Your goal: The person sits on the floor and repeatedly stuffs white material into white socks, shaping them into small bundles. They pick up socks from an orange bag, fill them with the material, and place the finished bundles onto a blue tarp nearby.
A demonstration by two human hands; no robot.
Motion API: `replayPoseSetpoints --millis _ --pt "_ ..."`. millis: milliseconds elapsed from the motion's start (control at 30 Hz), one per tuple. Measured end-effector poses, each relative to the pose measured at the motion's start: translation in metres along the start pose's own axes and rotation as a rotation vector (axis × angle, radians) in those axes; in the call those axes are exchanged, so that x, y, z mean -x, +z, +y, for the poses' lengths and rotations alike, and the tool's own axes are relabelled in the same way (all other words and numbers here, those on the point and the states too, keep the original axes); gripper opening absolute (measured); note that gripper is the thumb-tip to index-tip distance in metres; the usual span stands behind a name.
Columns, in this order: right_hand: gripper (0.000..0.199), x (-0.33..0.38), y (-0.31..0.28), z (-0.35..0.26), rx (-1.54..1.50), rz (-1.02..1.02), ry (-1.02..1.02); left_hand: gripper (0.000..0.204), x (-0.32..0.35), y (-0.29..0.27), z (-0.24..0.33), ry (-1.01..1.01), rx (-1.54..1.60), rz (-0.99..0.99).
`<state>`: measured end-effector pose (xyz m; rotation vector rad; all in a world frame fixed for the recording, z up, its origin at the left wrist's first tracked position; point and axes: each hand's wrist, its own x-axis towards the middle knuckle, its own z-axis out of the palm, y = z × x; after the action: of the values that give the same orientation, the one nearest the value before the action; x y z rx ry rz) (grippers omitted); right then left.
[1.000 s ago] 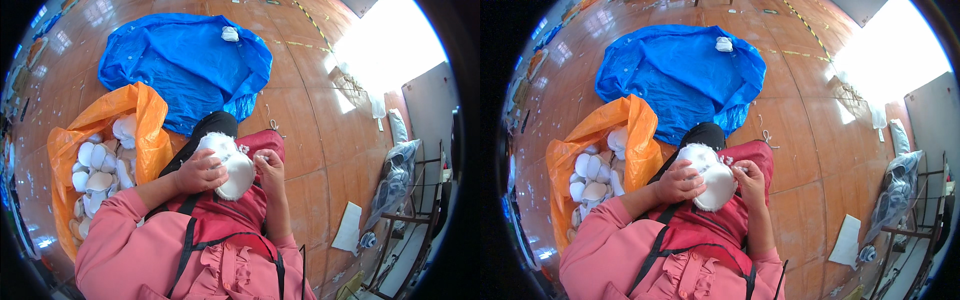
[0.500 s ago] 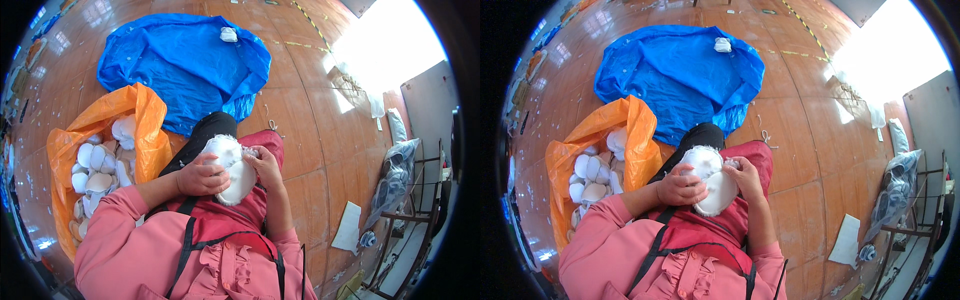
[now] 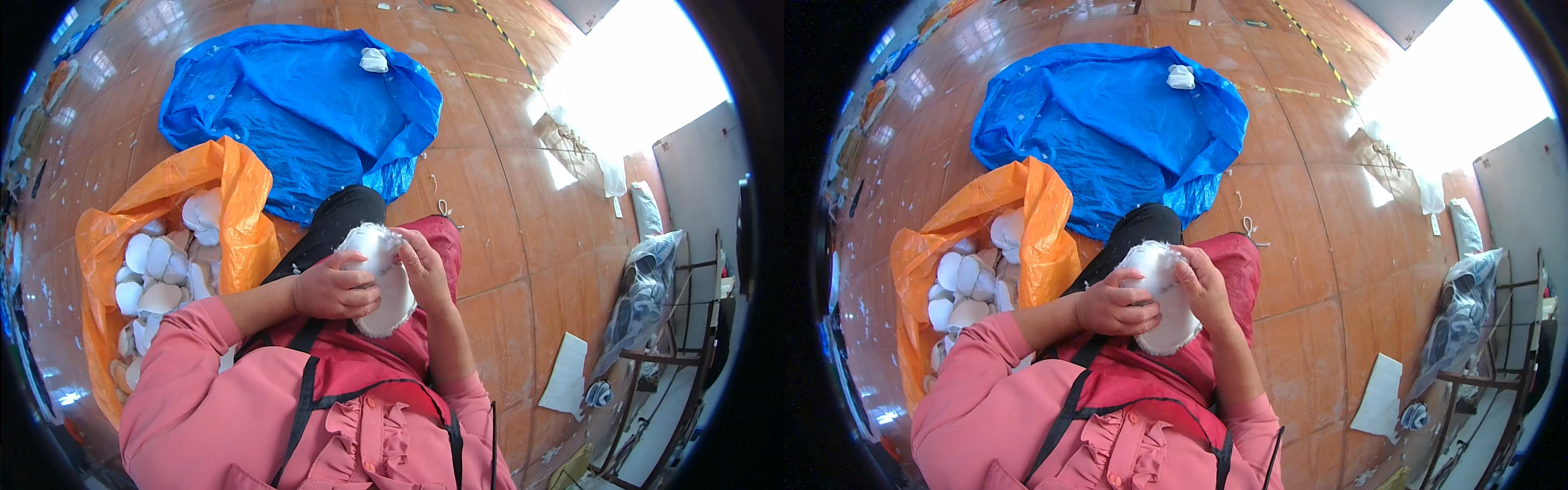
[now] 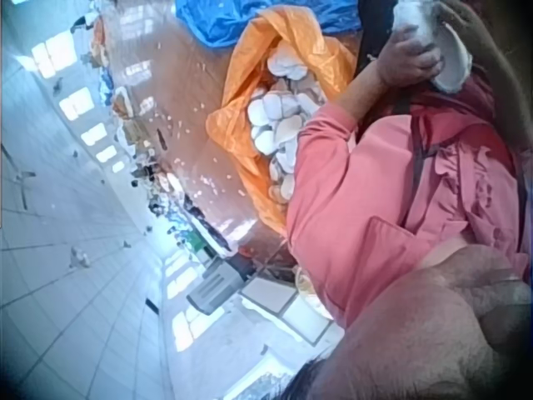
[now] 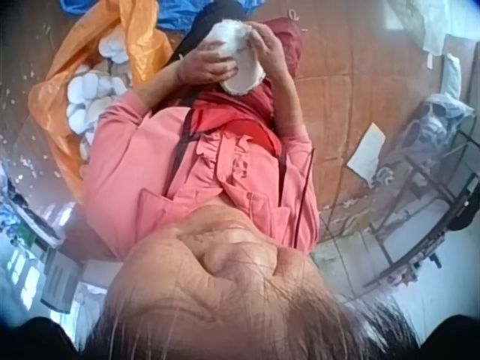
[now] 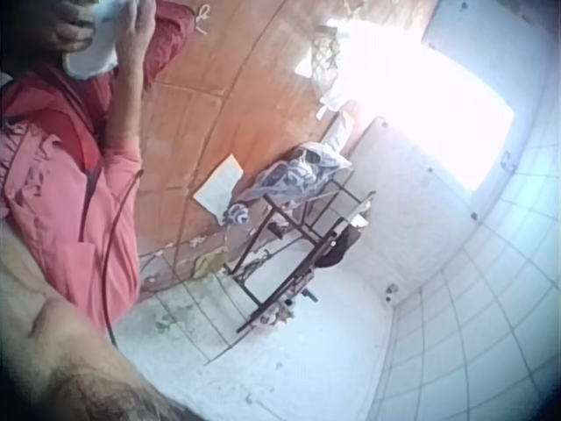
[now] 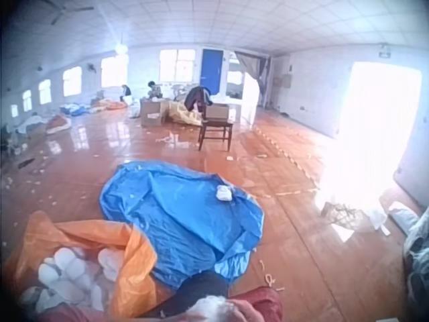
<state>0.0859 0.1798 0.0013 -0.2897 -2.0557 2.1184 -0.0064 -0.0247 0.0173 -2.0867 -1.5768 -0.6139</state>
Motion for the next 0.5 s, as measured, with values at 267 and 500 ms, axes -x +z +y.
replayPoseSetpoints --millis 267,500 --pt "0.017 0.006 0.006 0.019 0.088 0.15 -0.194 0.016 -0.007 0.006 -0.004 0.077 -0.002 0.008" --pt "0.015 -0.003 -0.009 0.01 0.281 0.117 0.178 0.018 -0.019 0.018 -0.008 0.216 0.067 -0.017"
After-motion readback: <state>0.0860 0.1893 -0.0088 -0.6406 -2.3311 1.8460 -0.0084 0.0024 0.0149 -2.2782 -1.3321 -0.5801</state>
